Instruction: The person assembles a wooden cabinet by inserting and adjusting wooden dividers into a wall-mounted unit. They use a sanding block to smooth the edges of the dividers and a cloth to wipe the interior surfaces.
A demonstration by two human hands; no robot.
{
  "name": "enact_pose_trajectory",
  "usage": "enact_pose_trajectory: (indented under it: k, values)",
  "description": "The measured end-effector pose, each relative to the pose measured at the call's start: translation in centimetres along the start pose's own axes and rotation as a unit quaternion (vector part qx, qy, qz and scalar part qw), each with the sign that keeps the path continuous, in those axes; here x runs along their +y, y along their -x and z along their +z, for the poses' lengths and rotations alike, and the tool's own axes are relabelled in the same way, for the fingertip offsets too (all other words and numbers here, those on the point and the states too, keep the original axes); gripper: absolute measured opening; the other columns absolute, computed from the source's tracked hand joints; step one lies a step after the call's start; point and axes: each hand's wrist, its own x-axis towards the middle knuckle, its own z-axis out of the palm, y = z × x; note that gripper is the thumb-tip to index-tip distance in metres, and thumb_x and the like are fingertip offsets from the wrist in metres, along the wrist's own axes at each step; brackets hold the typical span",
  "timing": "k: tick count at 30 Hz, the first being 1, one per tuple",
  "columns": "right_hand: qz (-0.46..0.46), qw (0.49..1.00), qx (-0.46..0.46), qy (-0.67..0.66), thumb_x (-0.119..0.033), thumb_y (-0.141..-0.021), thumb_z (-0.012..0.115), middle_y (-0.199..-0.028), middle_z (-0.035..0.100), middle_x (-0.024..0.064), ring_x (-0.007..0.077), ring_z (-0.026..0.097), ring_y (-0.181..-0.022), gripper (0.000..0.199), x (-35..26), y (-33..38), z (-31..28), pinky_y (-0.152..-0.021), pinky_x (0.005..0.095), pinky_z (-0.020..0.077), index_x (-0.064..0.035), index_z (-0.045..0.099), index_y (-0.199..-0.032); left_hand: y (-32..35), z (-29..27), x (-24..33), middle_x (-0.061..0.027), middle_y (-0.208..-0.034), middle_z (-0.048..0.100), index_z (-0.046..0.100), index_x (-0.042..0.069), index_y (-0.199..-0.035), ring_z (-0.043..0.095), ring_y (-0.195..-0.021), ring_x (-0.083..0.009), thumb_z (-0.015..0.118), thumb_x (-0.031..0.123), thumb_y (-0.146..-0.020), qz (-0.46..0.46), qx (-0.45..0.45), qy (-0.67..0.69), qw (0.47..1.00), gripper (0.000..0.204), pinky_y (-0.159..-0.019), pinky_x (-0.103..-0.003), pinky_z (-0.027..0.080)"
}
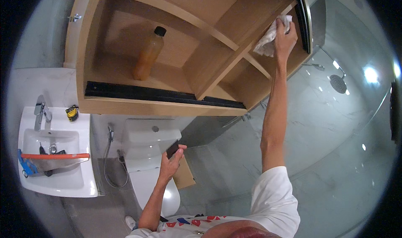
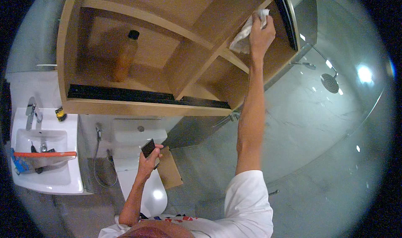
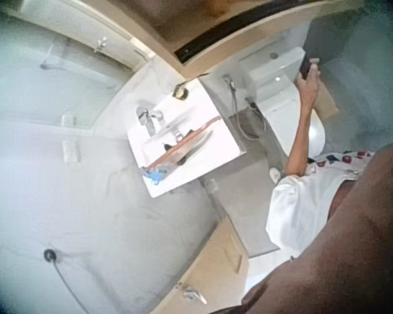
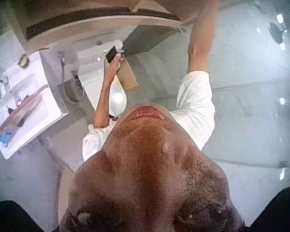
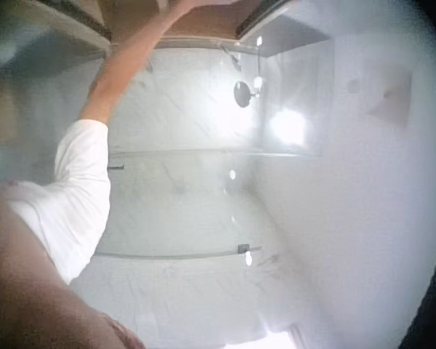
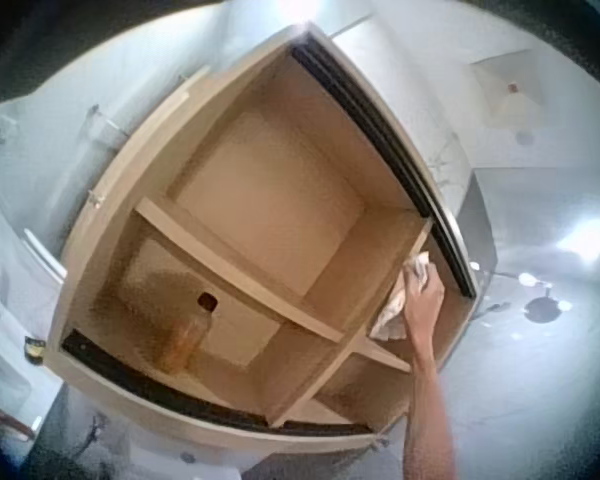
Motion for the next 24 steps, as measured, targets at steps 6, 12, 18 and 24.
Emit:
enact_pose_trajectory:
  k: [6,12,18,24]
  values:
    - [0.074,0.997,-0.037,-0.005,-0.016,-0.093,0.07,-0.089,0.071,0.0158,0.0242,0.064,-0.08,0.02,-1.5,7.5,0.1,-0.077,0.0371,0.0491,0.0021,0.067,-0.1,-0.6,-0.6,0.0,-0.0009,-0.102,0.07,0.07,0.005,-0.111,0.061,-0.083,-0.0115,0.063,0.026,-0.102,-0.033,-0.011,0.009,0.999,0.023,-0.083,-0.032,0.051]
    - [0.133,0.99,-0.044,-0.02,-0.016,-0.095,0.069,-0.089,0.07,0.0126,0.0202,0.063,-0.082,0.019,-2.5,13.1,0.6,-0.078,0.0345,0.0487,0.0014,0.066,-0.102,-0.6,-1.1,-0.6,-0.0015,-0.103,0.07,0.07,0.005,-0.112,0.061,-0.084,-0.0117,0.062,0.026,-0.102,-0.043,-0.029,0.021,0.998,0.024,-0.083,-0.032,0.051]
    - [0.14,0.989,-0.033,-0.035,-0.015,-0.097,0.068,-0.089,0.07,0.0098,0.0176,0.061,-0.083,0.018,-2.7,16.9,0.9,-0.077,0.0328,0.0489,0.0017,0.067,-0.102,0.5,-1.6,-1.8,-0.0028,-0.103,0.071,0.071,0.004,-0.112,0.065,-0.092,-0.0131,0.061,0.025,-0.103,-0.042,-0.023,0.003,0.999,0.025,-0.085,-0.031,0.053]
    - [0.159,0.982,-0.041,-0.09,-0.014,-0.096,0.069,-0.09,0.071,0.0086,0.0163,0.062,-0.081,0.016,-4.1,19.5,1.2,-0.076,0.0327,0.0503,0.0016,0.067,-0.102,2.1,-2.5,-0.1,-0.0025,-0.104,0.071,0.071,0.004,-0.113,0.063,-0.092,-0.0117,0.061,0.023,-0.103,-0.058,-0.001,-0.016,0.998,0.024,-0.085,-0.031,0.053]
